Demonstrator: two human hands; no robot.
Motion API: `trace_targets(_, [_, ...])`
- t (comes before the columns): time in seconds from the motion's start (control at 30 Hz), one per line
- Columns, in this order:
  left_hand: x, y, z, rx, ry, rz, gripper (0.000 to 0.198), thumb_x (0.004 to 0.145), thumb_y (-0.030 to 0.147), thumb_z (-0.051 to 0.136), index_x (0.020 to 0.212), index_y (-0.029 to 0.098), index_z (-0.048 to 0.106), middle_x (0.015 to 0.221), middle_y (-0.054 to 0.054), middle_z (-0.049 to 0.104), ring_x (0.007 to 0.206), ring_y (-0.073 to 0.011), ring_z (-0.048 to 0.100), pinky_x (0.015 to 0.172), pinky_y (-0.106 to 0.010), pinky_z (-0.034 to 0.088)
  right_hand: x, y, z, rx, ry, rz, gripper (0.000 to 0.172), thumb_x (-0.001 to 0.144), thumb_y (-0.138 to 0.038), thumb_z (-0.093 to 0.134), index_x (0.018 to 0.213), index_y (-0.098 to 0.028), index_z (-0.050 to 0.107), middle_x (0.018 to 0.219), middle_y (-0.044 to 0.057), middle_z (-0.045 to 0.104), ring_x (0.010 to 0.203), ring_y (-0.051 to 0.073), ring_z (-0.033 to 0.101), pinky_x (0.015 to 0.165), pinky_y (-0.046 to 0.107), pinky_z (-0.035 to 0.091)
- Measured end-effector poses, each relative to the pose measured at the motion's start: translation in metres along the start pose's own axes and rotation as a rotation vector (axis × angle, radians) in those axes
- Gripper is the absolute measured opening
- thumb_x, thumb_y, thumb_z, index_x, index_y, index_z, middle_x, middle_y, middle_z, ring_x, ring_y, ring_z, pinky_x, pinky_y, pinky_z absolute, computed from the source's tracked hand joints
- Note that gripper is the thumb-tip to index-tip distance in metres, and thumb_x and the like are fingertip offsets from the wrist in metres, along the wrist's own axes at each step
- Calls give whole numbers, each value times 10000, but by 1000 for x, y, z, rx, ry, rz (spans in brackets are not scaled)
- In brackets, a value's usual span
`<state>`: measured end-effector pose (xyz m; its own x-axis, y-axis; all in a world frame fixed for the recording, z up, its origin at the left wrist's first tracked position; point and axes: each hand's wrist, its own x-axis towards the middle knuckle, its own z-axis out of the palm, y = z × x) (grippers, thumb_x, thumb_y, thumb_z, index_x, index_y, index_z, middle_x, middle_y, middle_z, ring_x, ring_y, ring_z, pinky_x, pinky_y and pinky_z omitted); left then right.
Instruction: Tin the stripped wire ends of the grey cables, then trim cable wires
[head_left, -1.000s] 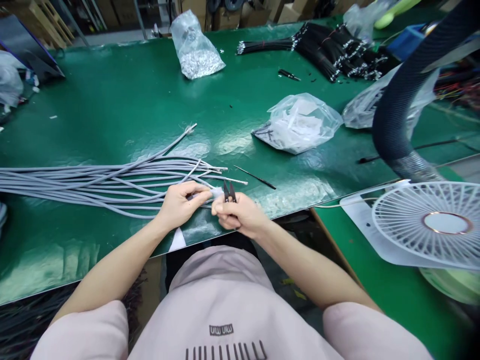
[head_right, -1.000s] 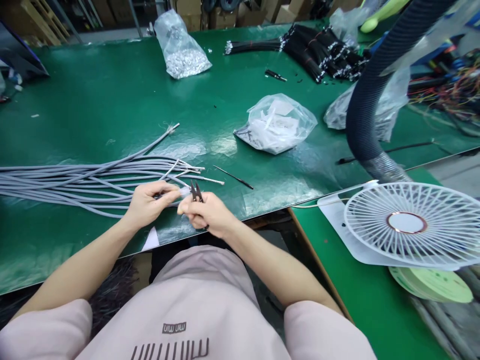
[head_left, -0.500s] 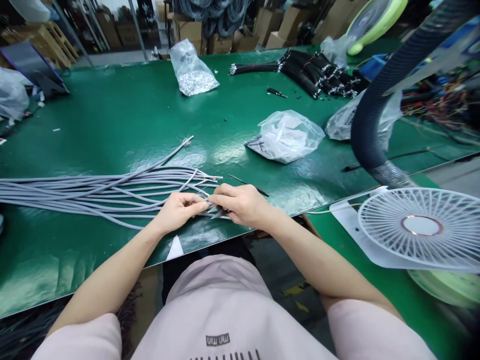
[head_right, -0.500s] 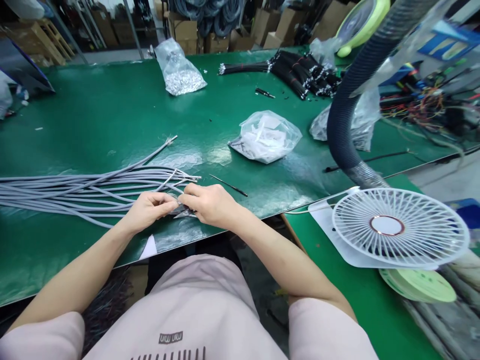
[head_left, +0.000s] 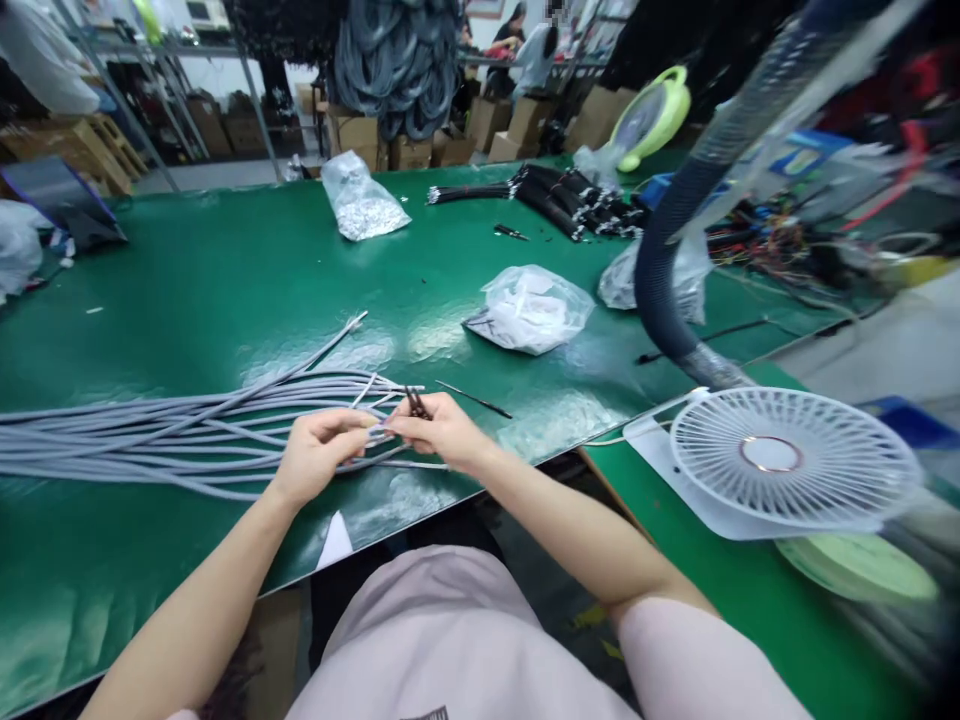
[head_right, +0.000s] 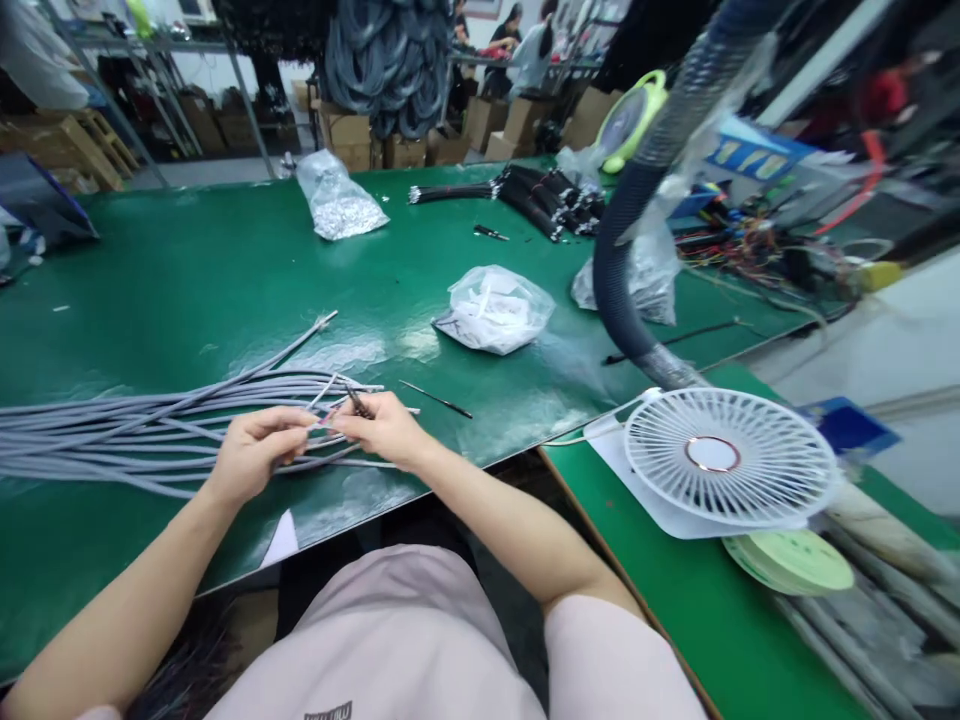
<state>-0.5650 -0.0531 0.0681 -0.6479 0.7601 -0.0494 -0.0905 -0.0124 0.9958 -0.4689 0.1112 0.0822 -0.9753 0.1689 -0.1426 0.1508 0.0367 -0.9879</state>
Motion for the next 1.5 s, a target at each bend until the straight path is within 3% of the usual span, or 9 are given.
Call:
trace_targets(0.13, [7, -8, -3, -90, 219, -3, 174, 676, 266, 712, 814, 159, 707, 620, 5, 618, 498, -81, 479, 475, -187, 383, -2, 7, 18, -491, 188, -352, 110, 807, -254, 551, 735, -176, 580, 671, 1, 541, 626, 117, 479, 589, 243, 399])
trace_targets(0.3, [10, -7, -5, 72, -34, -78, 210, 662, 328, 769, 774, 163, 705, 712, -29, 683, 590, -116, 558, 527, -200, 445, -5, -8, 12, -936, 84, -525, 188, 718, -120, 500, 863, -184, 602, 824, 40, 619, 778, 158, 552, 657, 249, 412])
trace_targets(0.43, [4, -1, 1, 105, -123, -96, 242, 670, 336, 769, 792, 140, 698, 637, -35, 676, 548, -112, 549, 520, -208, 442, -3, -15, -6, -787, 159, -491, 101, 781, -169, 489, 733, -167, 578, 717, 20, 563, 686, 130, 499, 656, 243, 384])
trace_targets(0.67, [9, 2, -4, -162, -107, -116, 363, 630, 259, 775, 954, 133, 671, 720, -44, 706, 587, -107, 586, 524, -191, 446, 8, 8, -17, -244, 84, -90, 221, 759, -340, 597, 656, -145, 595, 526, -52, 426, 507, 79, 336, 527, 232, 280])
trace_targets(0.83, [14, -3, -5, -149, 39, -69, 352, 602, 230, 781, 915, 125, 659, 764, -29, 669, 586, -84, 561, 544, -195, 451, -16, 4, 5, -493, 157, -386, 209, 832, -242, 546, 642, -159, 571, 605, -8, 505, 576, 101, 423, 574, 242, 338])
trace_targets(0.93, [15, -9, -2, -35, 1, -58, 347, 612, 214, 779, 923, 132, 648, 727, 5, 625, 517, -49, 486, 495, -177, 385, -23, -11, 6, -615, 160, -566, 165, 837, -166, 510, 691, -166, 586, 644, 5, 533, 602, 110, 456, 595, 247, 363])
trace_targets(1.1, [9, -10, 0, 35, -180, -59, 225, 682, 271, 759, 831, 131, 665, 566, 38, 529, 489, -51, 430, 478, -176, 327, -9, -26, -15, -652, 293, -473, 245, 842, -243, 554, 609, -167, 555, 605, -2, 525, 568, 103, 420, 558, 254, 325])
trace_targets(1.2, [6, -9, 0, 39, -214, -44, 213, 669, 284, 779, 777, 129, 682, 585, 18, 566, 510, -61, 470, 494, -183, 369, 3, -24, -25, -604, 225, -365, 243, 805, -260, 576, 585, -158, 560, 583, -12, 524, 561, 96, 412, 554, 253, 308])
trace_targets(1.5, [13, -6, -6, -303, 84, 19, 226, 689, 353, 750, 755, 155, 665, 819, -28, 659, 594, -113, 618, 502, -206, 476, 3, 1, -17, -326, 224, -164, 254, 752, -323, 609, 570, -158, 543, 566, -29, 480, 575, 95, 400, 567, 246, 319])
